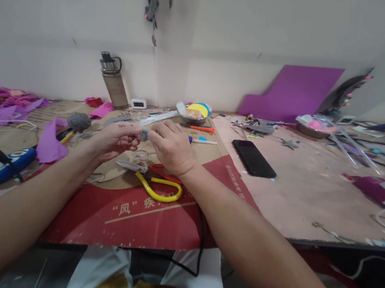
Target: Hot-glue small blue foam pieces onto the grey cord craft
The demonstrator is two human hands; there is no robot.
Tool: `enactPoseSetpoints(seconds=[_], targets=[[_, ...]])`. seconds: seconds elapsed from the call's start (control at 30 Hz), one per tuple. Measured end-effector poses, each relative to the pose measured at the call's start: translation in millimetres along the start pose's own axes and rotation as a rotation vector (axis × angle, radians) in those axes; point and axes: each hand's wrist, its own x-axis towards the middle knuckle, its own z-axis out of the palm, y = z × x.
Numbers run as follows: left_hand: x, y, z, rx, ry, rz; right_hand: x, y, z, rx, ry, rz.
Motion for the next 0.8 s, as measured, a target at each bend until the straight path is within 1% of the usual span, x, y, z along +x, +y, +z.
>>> enactPoseSetpoints(seconds=[0.17, 0.3, 0.37, 0.43, 0.5, 0.53, 0.57, 0.6, 0.67, 0.7, 0.73, 0.77, 0.8], targets=[[-0.9, 1.3, -3.8, 0.036, -0.048, -0.042, 0.7, 0.3, -1.2, 0.040, 0.012, 0.045], [-0.3, 0.7, -4.2, 0.041, -0.085, -0.057, 1.4, -0.6, -4.5, 0.031, -0.020, 0.022], [0.8, -0.8, -4.3, 0.039, -0.078, -0.052, 1.8, -1.2, -3.6, 0.074, -0.025, 0.024], [2.4, -2.5, -5.3, 0.035, -0.023, -0.035, 2.4, -1.4, -1.7, 0.157, -0.007, 0.084], [4.5, -3.7, -7.8, 0.027, 0.082, 0.015, 3.4, -1.5, -1.2, 0.237, 0.001, 0.207], [5.7, -4.1, -9.9, 0.020, 0.143, 0.048, 4.1, -1.9, -2.4, 0.262, -0.031, 0.275], [7.1, -4.3, -12.6, 0.012, 0.202, 0.082, 5.1, -2.6, -4.9, 0.278, -0.101, 0.336], [8.4, -4.2, -15.8, 0.006, 0.256, 0.112, 6.2, -3.9, -8.7, 0.288, -0.213, 0.391], [11.3, -3.7, -23.6, 0.001, 0.348, 0.155, 9.1, -8.1, -19.7, 0.302, -0.530, 0.447], [12.6, -3.2, -27.8, 0.001, 0.390, 0.172, 10.8, -11.0, -26.2, 0.306, -0.699, 0.443], [13.8, -2.7, -32.1, -0.003, 0.432, 0.187, 12.5, -14.2, -33.0, 0.302, -0.844, 0.406], [15.0, -2.2, -36.2, -0.008, 0.467, 0.199, 14.2, -17.6, -39.6, 0.288, -0.948, 0.352], [15.9, -1.8, -40.0, -0.011, 0.502, 0.215, 15.8, -21.2, -45.8, 0.271, -1.013, 0.297]])
